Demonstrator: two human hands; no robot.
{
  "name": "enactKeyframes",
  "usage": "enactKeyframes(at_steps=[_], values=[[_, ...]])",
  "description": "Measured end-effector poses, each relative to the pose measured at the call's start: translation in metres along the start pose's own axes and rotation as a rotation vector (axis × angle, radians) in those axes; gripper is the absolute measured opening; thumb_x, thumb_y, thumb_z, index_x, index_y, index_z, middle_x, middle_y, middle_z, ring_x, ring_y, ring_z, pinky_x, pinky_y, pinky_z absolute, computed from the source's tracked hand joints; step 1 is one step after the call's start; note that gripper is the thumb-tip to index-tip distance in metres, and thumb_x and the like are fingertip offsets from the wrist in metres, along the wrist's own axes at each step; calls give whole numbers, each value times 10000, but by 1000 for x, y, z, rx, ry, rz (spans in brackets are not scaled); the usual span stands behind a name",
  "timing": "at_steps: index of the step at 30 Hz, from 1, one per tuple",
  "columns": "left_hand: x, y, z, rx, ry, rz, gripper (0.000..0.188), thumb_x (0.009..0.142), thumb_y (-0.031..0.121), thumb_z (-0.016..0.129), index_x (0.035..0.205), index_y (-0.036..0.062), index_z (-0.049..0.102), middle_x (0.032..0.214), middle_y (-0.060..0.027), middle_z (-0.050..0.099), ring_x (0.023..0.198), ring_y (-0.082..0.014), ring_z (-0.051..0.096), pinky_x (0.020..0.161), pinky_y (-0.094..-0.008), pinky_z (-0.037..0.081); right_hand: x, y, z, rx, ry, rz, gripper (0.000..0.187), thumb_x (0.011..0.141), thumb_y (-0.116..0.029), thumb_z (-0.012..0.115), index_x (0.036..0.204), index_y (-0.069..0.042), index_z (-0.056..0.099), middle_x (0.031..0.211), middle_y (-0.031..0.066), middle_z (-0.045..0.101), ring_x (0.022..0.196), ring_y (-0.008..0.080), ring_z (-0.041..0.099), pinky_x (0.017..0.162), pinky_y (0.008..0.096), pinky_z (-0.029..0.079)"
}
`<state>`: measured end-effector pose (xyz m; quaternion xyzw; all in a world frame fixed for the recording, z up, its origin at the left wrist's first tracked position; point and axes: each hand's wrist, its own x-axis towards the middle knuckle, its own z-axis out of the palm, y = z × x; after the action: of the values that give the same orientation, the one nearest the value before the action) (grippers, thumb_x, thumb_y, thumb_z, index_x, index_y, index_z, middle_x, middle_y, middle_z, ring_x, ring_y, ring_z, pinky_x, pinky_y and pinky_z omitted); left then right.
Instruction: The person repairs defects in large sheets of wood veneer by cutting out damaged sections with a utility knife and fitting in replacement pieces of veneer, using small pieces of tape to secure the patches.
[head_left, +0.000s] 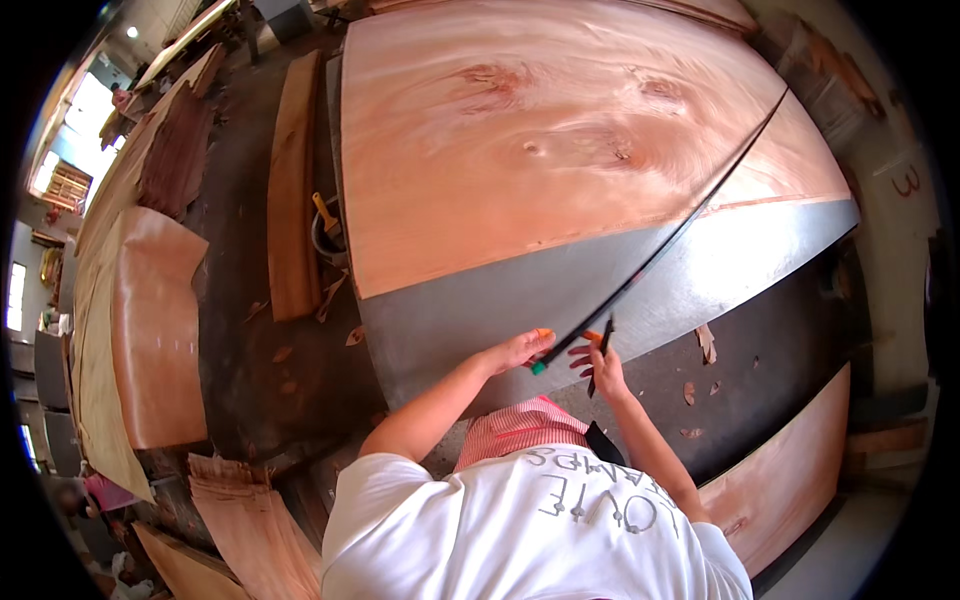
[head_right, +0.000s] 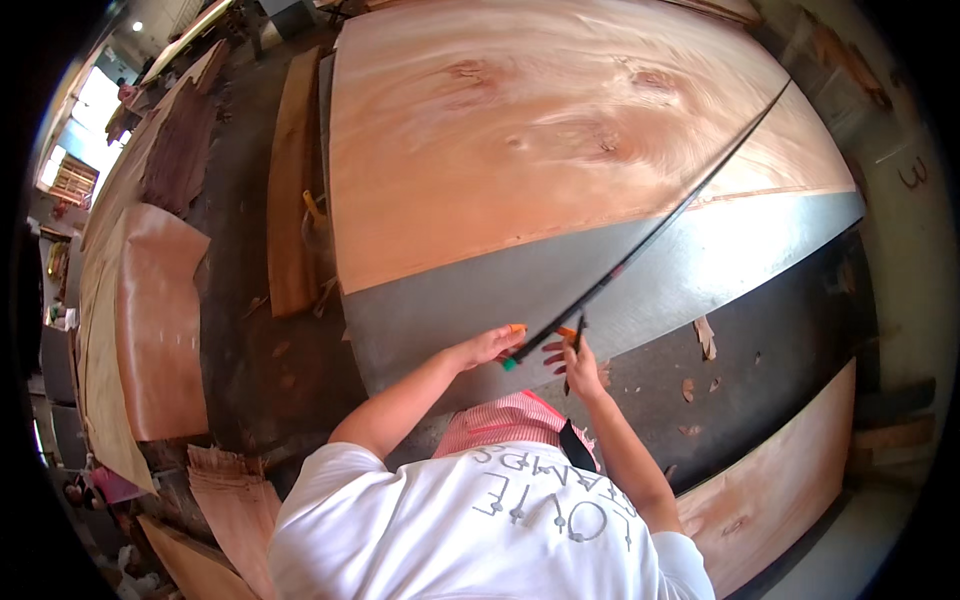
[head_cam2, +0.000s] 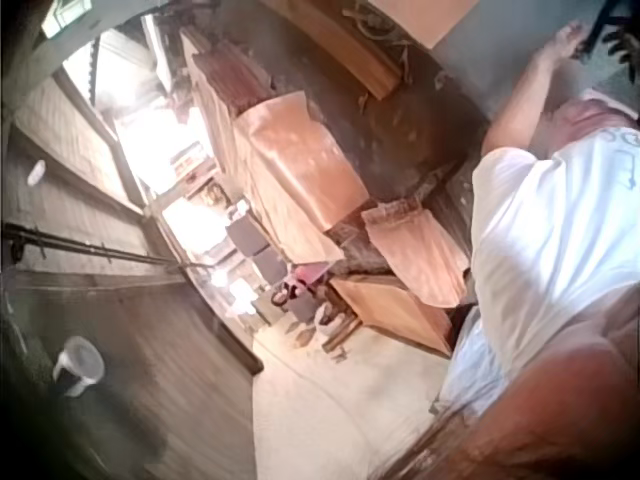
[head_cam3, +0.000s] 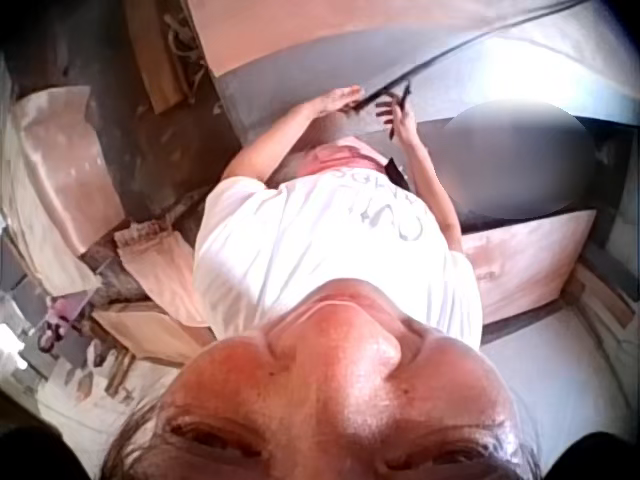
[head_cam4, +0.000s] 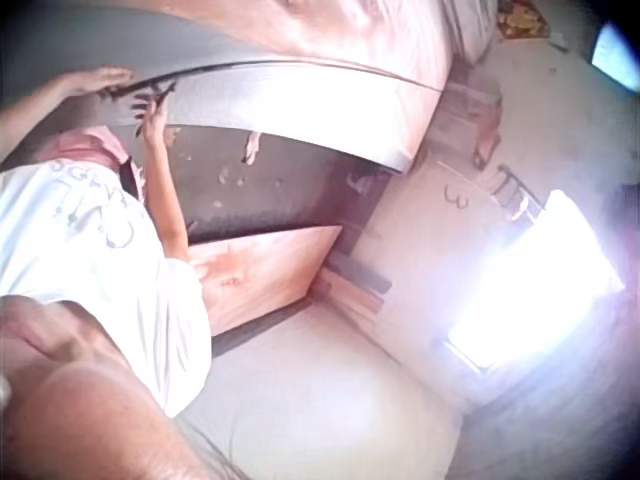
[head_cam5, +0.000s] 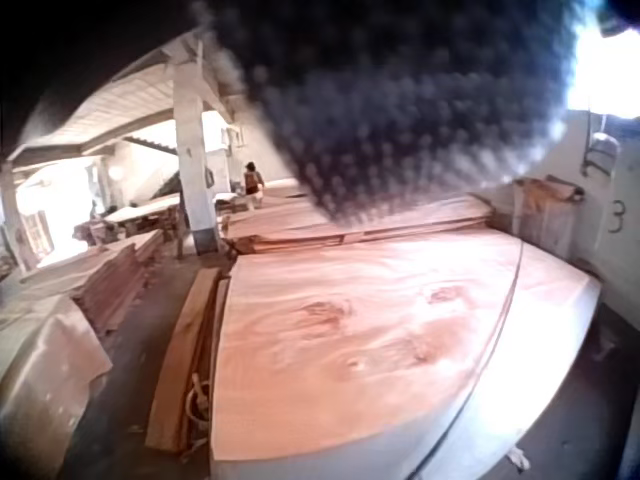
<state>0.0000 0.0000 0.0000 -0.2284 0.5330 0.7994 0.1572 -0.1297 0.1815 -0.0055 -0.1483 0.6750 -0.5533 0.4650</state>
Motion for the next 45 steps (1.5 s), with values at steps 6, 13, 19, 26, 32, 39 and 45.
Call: enactKeyframes(at_steps=[6,13,19,26,32,39,45], values=[[61,73,-154,506,323,-58,412,813,430,566,886,25,553,695,-51,569,600,-91,535,533,-245,437,8,-46,-26,-504,26,18,325,881,-200,438,1189,-98,458,747,14,620,591,128,567,571,262,455],[125,156,-174,709,759,582,274,874,151,519,1041,-66,499,881,-137,581,757,-186,555,675,-293,471,-48,70,-108,162,311,193,267,864,-95,396,1107,-16,473,775,94,617,616,132,563,571,265,461],[233,84,83,745,26,290,274,857,176,550,1082,19,541,980,-48,573,897,-122,528,792,-254,434,-62,163,-174,-5,502,184,310,877,-301,452,1013,-31,521,754,117,635,661,215,611,591,335,469],[305,41,270,1236,-598,134,321,813,200,601,1076,18,563,908,-88,627,811,-155,599,723,-257,457,-121,165,-302,-303,552,328,332,800,-318,486,1049,-110,555,918,155,619,879,316,586,744,423,454],[384,64,415,1629,-793,153,364,803,257,595,1068,8,565,905,-145,633,825,-233,618,734,-297,465,-225,227,-454,-164,889,576,350,803,-333,479,1032,-91,584,948,146,619,894,311,587,747,415,463],[505,28,555,1946,-1207,195,408,804,335,561,1067,23,574,899,-149,632,828,-262,615,712,-331,471,-352,342,-581,255,1592,951,302,870,-306,439,955,-45,564,707,110,623,754,268,611,681,401,462],[620,23,711,2101,-1330,261,374,790,352,567,1023,62,596,888,-149,628,832,-293,606,697,-372,475,-357,351,-635,684,1540,799,288,886,-278,417,985,-38,540,650,79,618,685,216,614,666,364,461]])
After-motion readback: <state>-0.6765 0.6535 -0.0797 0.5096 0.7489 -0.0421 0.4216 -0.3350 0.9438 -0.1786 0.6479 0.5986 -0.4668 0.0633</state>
